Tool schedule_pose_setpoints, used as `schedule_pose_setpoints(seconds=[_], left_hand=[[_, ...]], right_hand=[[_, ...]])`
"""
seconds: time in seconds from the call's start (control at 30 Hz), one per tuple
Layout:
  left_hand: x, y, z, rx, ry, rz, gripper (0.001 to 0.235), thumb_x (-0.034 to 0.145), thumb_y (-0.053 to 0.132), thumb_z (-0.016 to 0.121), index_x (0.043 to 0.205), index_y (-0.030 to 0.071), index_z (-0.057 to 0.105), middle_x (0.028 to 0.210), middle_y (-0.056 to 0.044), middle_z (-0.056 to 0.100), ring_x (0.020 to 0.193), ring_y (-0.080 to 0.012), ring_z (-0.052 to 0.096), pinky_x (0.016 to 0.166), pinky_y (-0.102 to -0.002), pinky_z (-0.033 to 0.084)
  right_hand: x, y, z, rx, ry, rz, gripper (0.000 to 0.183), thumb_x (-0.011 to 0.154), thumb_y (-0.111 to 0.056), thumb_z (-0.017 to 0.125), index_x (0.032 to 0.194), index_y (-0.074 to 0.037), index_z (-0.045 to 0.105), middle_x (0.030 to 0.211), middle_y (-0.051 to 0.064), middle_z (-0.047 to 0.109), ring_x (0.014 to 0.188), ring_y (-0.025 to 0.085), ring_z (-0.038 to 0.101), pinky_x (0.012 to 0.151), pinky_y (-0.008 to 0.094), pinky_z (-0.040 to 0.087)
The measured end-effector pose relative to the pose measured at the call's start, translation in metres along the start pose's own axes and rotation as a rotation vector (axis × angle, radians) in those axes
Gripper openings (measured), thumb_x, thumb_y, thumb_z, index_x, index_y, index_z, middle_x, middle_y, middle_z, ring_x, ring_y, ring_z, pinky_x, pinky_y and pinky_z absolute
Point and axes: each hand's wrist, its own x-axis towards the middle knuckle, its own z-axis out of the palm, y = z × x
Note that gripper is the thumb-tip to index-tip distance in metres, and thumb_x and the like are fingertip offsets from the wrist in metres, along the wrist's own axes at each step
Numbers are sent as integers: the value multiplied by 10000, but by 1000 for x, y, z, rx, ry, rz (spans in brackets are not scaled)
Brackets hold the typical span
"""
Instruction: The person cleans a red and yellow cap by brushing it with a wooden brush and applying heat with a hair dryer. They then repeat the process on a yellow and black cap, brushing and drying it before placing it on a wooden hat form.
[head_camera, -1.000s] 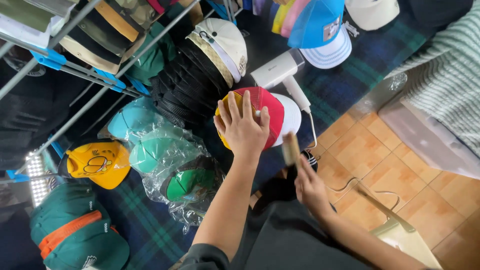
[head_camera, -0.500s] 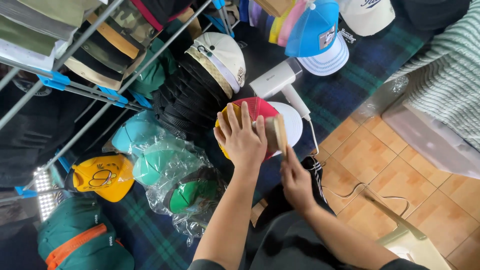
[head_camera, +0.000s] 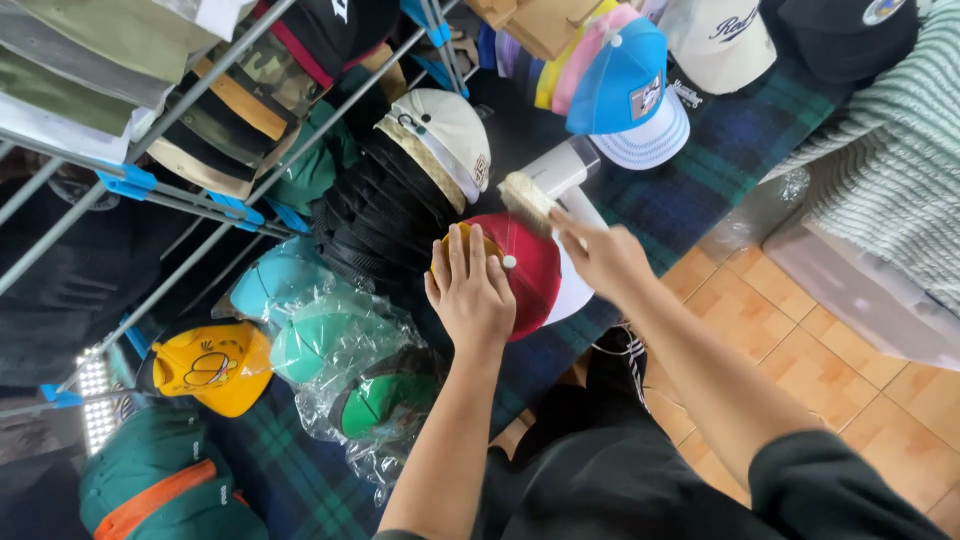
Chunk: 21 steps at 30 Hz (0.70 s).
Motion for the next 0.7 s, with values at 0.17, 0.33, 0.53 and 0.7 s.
schedule_pose_setpoints(seconds=[0.17, 0.33, 0.53, 0.7], left_hand=[[-1, 3, -15, -19, -59, -59, 505, 1060, 360, 356, 1554, 290, 430, 1638, -52, 350, 1504, -384, 290, 1107, -637, 337], [-1, 0, -7, 14, -23, -44, 508, 1041, 335, 392, 1546, 290, 433, 1614, -57, 380, 1479, -398, 335, 1069, -639, 386], [-2, 8, -15, 6, 2, -28, 493, 1051, 341, 345, 1522, 290, 480, 1577, -74, 434, 1473, -412, 359, 1069, -639, 395], [2, 9, -14, 16, 43, -8, 489, 1039, 331, 371, 1501, 264, 514, 1545, -93, 468, 1448, -423, 393, 1046, -644, 411]], right_hand=[[-28, -19, -26, 158, -56, -76, 354, 963, -325, 617, 1275, -472, 698, 657, 185, 703, 651, 439, 682, 636, 534, 538], [-60, -10, -36, 204, -88, -146, 432, 944, -277, 627, 1329, -465, 685, 695, 28, 764, 524, 253, 686, 490, 383, 558], [-9, 28, 24, 247, -294, 244, 393, 972, -425, 585, 1349, -527, 621, 916, 233, 754, 924, 463, 693, 840, 559, 541], [-130, 49, 49, 531, -64, 362, 477, 960, -167, 628, 1432, -236, 622, 1081, 252, 742, 994, 444, 692, 840, 579, 531]])
